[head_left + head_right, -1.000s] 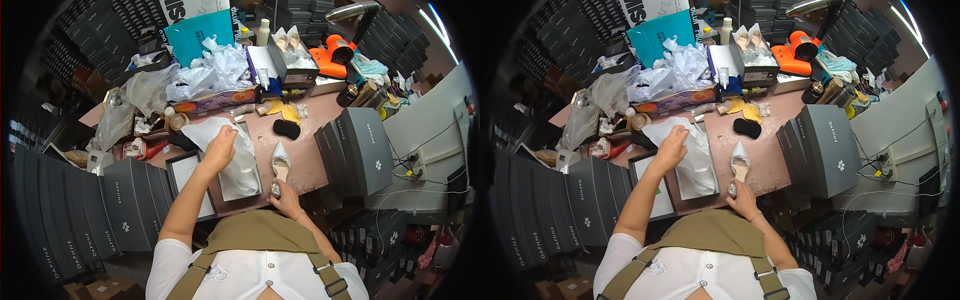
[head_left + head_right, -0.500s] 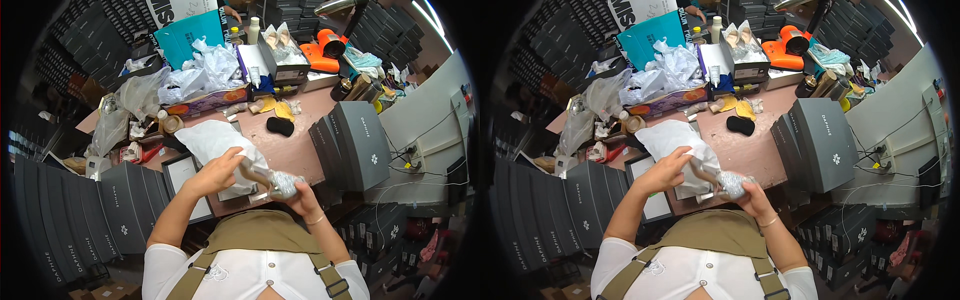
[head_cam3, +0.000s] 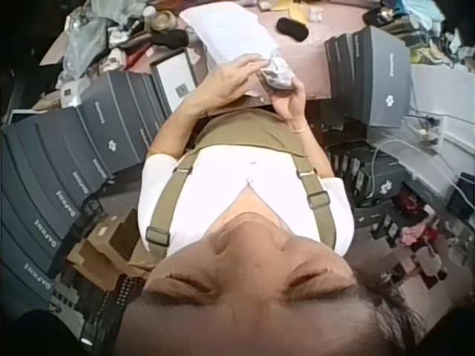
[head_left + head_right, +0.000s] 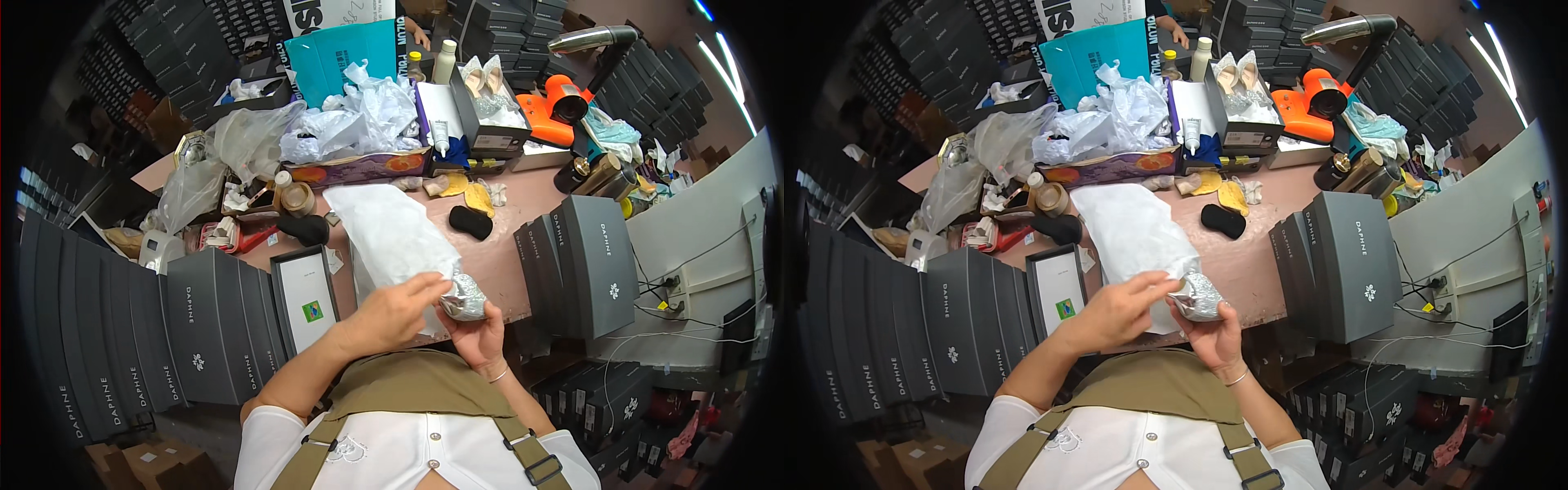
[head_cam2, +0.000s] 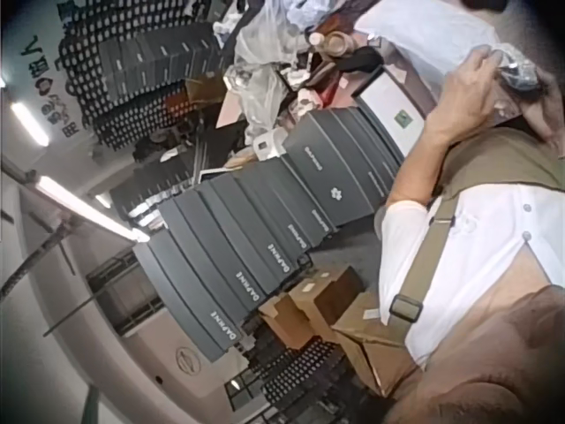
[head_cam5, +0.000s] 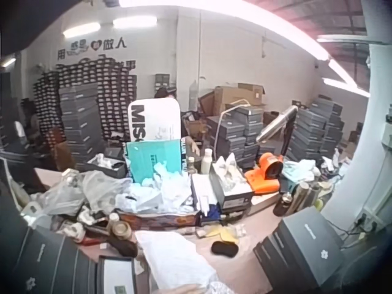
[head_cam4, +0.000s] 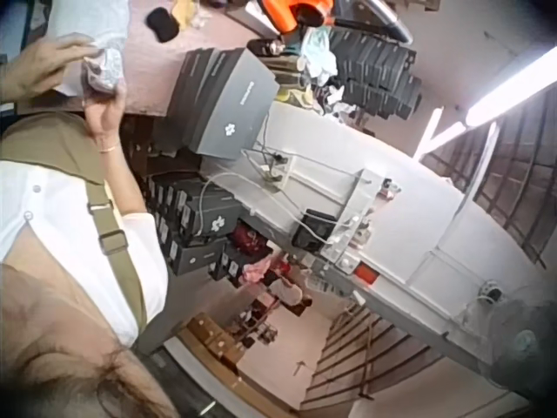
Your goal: Checking and packing high-heeled shoes into boxes with tissue paper and organizing the boxed inventory.
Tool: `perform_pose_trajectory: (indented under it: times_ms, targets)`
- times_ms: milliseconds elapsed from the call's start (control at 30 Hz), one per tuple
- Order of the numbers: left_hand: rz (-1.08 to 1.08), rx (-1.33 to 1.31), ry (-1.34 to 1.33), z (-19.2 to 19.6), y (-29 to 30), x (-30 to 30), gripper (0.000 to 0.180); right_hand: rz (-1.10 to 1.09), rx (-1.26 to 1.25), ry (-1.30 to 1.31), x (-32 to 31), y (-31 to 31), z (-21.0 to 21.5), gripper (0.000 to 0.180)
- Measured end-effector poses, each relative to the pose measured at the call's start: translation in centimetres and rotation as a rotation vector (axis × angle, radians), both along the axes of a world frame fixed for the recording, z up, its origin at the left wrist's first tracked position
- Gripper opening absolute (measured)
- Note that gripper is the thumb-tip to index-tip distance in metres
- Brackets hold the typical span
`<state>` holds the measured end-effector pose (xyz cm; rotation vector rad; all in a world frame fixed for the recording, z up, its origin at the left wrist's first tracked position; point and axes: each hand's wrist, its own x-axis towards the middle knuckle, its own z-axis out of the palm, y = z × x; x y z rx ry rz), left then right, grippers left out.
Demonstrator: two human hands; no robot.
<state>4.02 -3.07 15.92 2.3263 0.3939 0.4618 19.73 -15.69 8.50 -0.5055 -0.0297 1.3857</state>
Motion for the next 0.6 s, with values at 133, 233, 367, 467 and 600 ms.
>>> perform_pose_trajectory:
  times_ms: [133, 233, 367, 467, 600]
  targets:
    - [-0.152, 0.162, -0.196, 0.1, -2.8, 3.3, 0.042, -0.037, 0.006, -0.095, -1.0, -0.8, -5.7, 0.037]
    - [-0.096, 0.183, -0.249, -1.3, -2.9, 4.1, 0.041, 0.104, -0.021, -0.239, 0.9, 1.0, -7.2, 0.043]
    - [-0.249, 0.199, -0.179, -2.0, -3.3, 5.0, 0.044, 0.285, 0.016, -0.377, 2.5, 2.1, -3.4, 0.044]
    - [-0.305, 0.099, -0.316, -1.6, -4.4, 5.9, 0.047, 0.36, 0.043, -0.456, 3.2, 2.7, -2.3, 0.045]
    - [-0.518, -0.234, -0.201, -4.9, -4.6, 6.1, 0.062, 0.386, 0.067, -0.777, 2.8, 4.3, -2.2, 0.047]
